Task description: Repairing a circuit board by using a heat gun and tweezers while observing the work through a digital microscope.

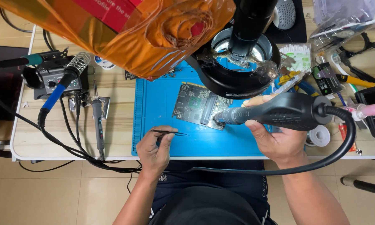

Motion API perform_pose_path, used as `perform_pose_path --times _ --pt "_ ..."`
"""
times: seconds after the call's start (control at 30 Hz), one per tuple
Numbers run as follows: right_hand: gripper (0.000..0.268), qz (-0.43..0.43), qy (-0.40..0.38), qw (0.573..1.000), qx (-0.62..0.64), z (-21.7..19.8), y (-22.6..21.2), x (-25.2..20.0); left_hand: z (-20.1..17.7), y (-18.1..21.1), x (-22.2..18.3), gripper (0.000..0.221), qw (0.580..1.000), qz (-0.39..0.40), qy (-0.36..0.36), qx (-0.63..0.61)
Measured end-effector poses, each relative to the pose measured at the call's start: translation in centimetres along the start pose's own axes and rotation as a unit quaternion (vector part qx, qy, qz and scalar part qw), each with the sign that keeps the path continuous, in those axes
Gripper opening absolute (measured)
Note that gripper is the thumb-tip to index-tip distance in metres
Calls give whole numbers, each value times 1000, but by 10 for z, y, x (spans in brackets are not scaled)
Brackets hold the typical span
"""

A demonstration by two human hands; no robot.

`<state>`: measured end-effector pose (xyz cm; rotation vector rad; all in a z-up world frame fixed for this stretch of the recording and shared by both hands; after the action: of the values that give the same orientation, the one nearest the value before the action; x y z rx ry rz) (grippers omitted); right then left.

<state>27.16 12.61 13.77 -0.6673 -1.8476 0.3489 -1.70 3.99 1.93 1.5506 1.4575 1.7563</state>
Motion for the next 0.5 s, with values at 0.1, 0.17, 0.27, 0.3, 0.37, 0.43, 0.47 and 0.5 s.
perform_pose_path --times 0.1,0.17,0.27,0.3,0.37,0.43,0.47,0.5 --pt "46 -8 5 1000 -12 5 1 -4 1 0 0 10 1000 4 1 1" --pt "47 -3 6 1000 -3 8 2 -5 1 2 1 10 1000 5 0 3" --pt "47 -5 8 1000 -5 7 1 -5 1 8 2 11 1000 9 -1 5" --pt "47 -11 9 1000 -16 6 0 -3 1 11 3 12 1000 10 -2 6" --pt "47 -7 10 1000 -24 2 1 -3 1 11 4 13 1000 11 -3 6" --pt "46 -1 10 999 -30 -5 -3 -1 0 9 0 13 1000 8 -4 8" --pt "39 49 -21 998 -20 -6 -4 1 0 4 -4 17 999 -14 -14 35" --pt "37 100 -51 994 -8 -8 -5 1 1 -1 -8 22 997 -36 -25 62"
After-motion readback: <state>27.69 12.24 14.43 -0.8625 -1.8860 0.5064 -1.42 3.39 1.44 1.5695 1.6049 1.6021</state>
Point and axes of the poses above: each hand's wrist, its own x-axis towards the middle knuckle, its own z-axis out of the palm, y = z × x, the point moved 5 cm from there along x, towards the middle knuckle, and after that the axes turned 1 degree about y, right-handed, at the moved point
